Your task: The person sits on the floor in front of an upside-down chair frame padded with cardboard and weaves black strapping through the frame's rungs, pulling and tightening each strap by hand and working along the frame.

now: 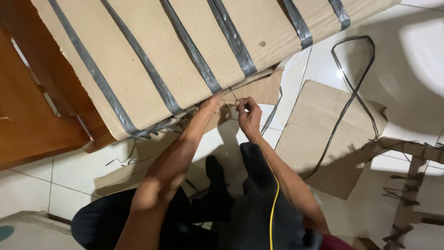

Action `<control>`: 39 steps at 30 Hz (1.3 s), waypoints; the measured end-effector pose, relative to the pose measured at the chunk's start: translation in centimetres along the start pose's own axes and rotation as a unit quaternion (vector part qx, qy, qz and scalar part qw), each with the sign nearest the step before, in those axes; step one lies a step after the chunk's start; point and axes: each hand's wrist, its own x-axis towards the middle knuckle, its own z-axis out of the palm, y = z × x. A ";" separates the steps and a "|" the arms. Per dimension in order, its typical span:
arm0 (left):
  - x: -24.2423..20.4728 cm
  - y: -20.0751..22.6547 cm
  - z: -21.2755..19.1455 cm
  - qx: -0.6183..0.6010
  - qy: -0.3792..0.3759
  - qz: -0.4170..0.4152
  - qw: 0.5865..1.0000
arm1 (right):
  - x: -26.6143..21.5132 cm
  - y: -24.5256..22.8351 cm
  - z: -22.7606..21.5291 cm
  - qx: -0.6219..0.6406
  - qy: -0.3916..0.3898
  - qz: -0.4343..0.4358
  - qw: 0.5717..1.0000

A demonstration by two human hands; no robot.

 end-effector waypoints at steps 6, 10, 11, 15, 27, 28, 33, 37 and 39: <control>5.6 -7.8 3.9 0.048 0.008 -0.081 0.996 | 0.8 -0.4 -0.2 -0.109 -0.045 0.025 0.993; -3.3 -3.3 2.3 0.159 0.138 0.102 0.972 | 0.9 -5.1 -0.9 -0.117 0.061 -0.071 0.989; -5.3 -2.0 2.3 0.085 0.142 0.120 0.979 | 1.2 -5.7 -1.2 -0.150 0.065 -0.122 0.979; -5.4 -4.2 7.2 -0.191 0.151 0.147 0.959 | 3.5 -8.9 -0.6 -0.261 0.031 -0.316 0.912; -5.9 -1.9 6.7 -0.274 0.132 0.046 0.951 | 9.1 -2.1 0.4 -0.350 -0.135 -0.260 0.890; -6.6 -1.1 6.1 -0.274 0.133 0.047 0.951 | 9.0 -2.6 0.0 -0.350 -0.135 -0.261 0.889; -10.3 2.1 3.6 -0.145 0.182 0.071 0.970 | 9.1 -4.8 -1.4 -0.286 -0.225 -0.242 0.900; -11.3 4.0 2.1 -0.156 0.186 0.090 0.966 | 9.3 -6.6 -2.3 -0.276 -0.284 -0.181 0.900; -11.3 4.6 1.4 -0.123 0.212 0.123 0.962 | 9.5 -7.1 -2.4 -0.293 -0.301 -0.248 0.873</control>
